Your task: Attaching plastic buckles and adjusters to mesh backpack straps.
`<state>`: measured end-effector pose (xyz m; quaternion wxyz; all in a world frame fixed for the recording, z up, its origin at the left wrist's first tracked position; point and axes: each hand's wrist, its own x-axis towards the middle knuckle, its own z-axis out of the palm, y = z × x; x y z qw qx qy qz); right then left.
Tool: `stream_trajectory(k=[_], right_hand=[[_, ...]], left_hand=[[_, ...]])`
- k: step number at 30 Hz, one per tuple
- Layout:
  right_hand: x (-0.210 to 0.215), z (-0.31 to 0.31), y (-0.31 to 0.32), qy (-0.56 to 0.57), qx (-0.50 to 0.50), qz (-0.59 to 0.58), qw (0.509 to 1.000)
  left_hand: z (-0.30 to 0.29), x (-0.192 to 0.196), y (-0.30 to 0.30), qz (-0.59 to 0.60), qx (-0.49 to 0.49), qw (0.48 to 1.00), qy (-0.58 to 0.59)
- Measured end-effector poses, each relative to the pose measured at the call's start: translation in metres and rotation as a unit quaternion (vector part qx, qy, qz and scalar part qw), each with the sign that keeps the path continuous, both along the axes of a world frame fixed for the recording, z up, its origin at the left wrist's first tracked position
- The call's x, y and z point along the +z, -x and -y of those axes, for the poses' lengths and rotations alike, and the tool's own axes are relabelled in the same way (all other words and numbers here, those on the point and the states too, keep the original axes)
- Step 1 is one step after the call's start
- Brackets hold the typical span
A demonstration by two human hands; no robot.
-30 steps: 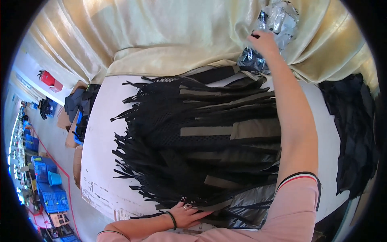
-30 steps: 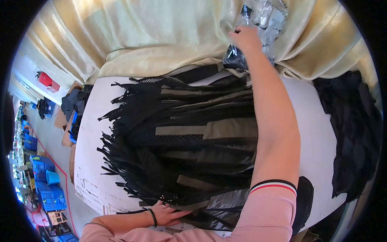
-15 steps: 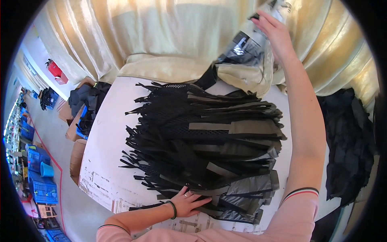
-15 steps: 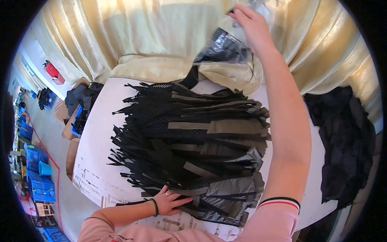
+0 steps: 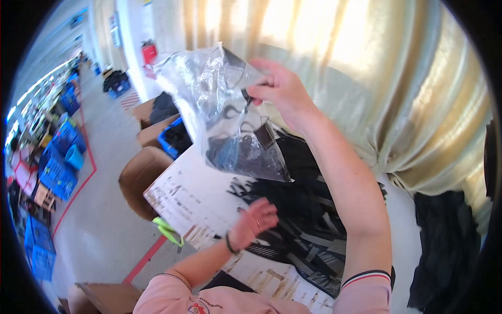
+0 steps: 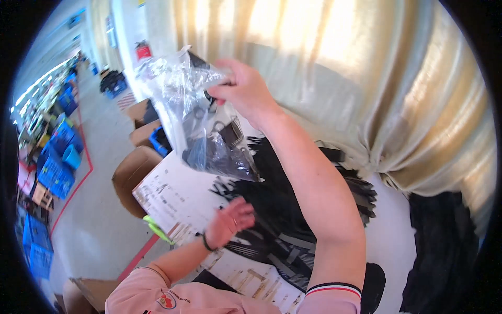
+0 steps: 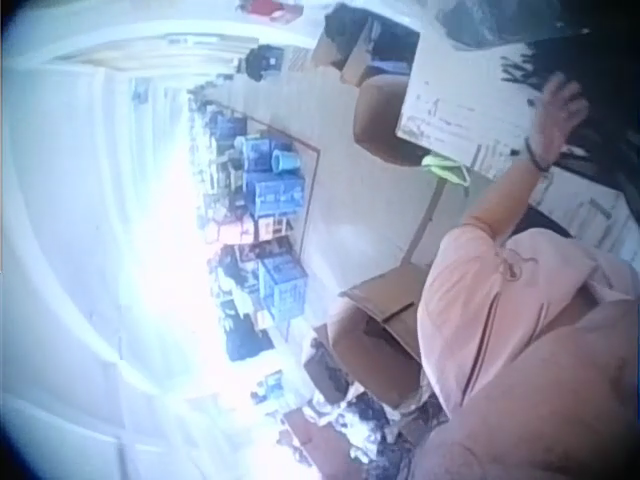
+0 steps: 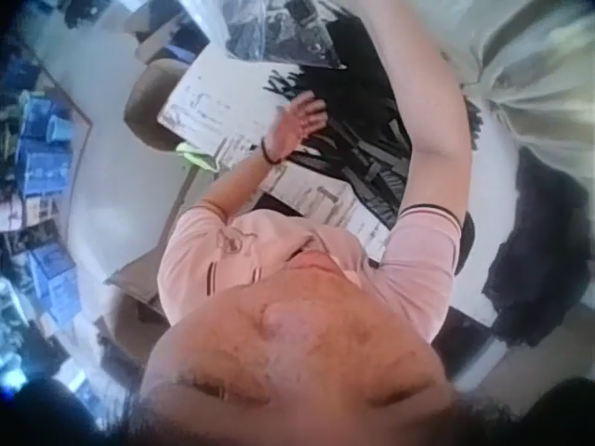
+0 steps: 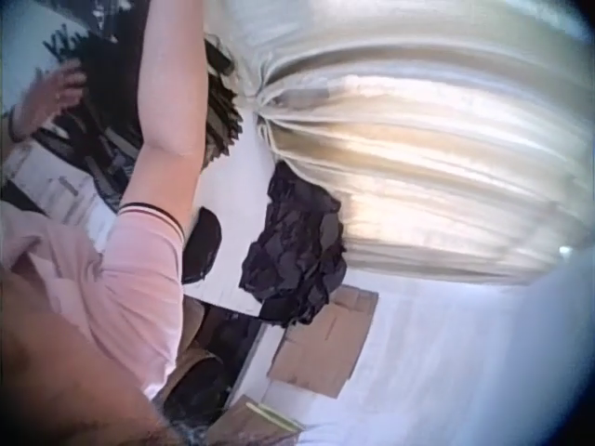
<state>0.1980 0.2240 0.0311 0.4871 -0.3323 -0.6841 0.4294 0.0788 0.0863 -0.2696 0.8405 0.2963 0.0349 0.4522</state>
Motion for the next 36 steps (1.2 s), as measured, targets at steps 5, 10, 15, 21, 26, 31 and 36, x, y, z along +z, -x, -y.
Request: stream_trajectory(k=[5,10,15,21,26,31,36], right_hand=[[-0.044,-0.009,0.062,0.050,0.213,0.043,0.975],[-0.073,-0.029,0.104,-0.067,0.219,0.197,0.953],[-0.145,-0.064,0.068,-0.074,0.026,0.199,0.977],[-0.213,0.043,0.067,-0.052,-0.124,0.227,0.965],[-0.260,0.214,0.106,-0.076,-0.011,0.407,0.910],[-0.322,0.256,0.139,-0.084,-0.050,0.421,0.902],[-0.358,0.196,0.109,-0.113,-0.173,0.474,0.856]], left_hand=[[-0.050,0.009,0.140,0.222,0.116,0.956,0.151],[-0.059,-0.016,0.240,0.169,0.255,0.952,0.025],[-0.068,-0.010,0.257,0.096,0.404,0.899,0.141],[-0.065,-0.070,0.345,0.038,0.388,0.909,0.146],[-0.059,-0.036,0.341,-0.080,0.325,0.930,0.153],[-0.085,-0.044,0.319,-0.125,0.349,0.891,0.262],[-0.145,-0.109,0.312,-0.001,0.322,0.930,0.179]])
